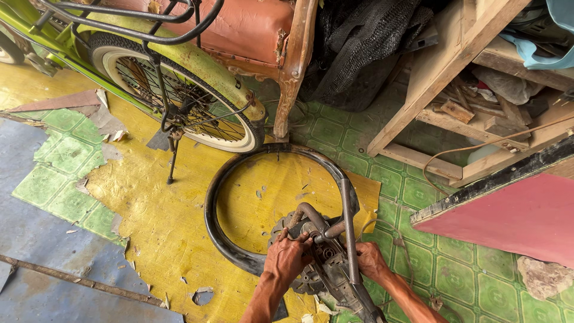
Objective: The person uses a wrench to tighten a bolt on a mechanical part resting on a bicycle rim. They repeatedly adjust the wrench and reposition their hands to apply torque. The part remains on the rim throughout the clip.
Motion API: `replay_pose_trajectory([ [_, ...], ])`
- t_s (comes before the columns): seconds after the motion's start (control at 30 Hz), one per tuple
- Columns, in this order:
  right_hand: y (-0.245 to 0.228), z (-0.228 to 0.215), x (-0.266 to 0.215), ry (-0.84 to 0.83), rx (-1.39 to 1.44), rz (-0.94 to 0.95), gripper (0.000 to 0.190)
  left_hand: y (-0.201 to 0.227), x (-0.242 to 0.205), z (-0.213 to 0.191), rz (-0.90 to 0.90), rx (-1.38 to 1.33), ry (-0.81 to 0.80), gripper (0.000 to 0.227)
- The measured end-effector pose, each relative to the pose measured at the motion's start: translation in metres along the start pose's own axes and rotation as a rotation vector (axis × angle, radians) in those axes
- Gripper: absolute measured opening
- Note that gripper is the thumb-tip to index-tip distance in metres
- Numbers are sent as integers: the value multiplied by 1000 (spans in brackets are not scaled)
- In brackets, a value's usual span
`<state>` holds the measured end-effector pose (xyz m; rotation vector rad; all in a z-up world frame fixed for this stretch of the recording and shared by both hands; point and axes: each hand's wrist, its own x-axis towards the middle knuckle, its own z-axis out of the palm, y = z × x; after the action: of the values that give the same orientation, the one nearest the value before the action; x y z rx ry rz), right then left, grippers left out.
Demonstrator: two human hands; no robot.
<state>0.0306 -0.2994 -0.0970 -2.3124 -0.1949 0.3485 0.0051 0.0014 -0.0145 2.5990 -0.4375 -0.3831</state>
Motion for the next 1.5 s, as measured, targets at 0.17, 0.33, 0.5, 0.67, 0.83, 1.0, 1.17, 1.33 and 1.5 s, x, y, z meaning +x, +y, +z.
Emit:
replay_pose_trajectory([
  [0.17, -5, 1, -1, 15, -26, -27, 10, 1, -2, -5, -14, -21, -57, 49],
  [0.33, -9, 1, -3, -4, 42, 27, 4, 1, -1, -8, -38, -39, -92, 47],
  [0.5, -13, -2, -4, -21, 36, 10, 7, -1, -1, -3, -41, -48, -78, 50],
  [0.67, -18, -3, -2, -12, 42, 9, 4, -4, 4, -1, -11, -32, -59, 51],
  [0.83, -17, -5, -2, -33, 39, -1, 6, -3, 3, -1, -42, -38, -121, 50],
  [1.0, -3, -1, 0, -77, -79, 46, 14, -3, -2, -3, 16, -51, -1, 48],
  [1.17, -5, 0, 2, -159, 583, 234, 28, 0, -1, -3, -45, -43, -96, 47],
  [1.33, -94, -63, -6, 37, -178, -102, 28, -1, -2, -9, -13, -62, -47, 47],
  [1.5, -219, -135, -34, 243, -317, -715, 58, -3, -2, -2, -36, -48, -68, 50],
])
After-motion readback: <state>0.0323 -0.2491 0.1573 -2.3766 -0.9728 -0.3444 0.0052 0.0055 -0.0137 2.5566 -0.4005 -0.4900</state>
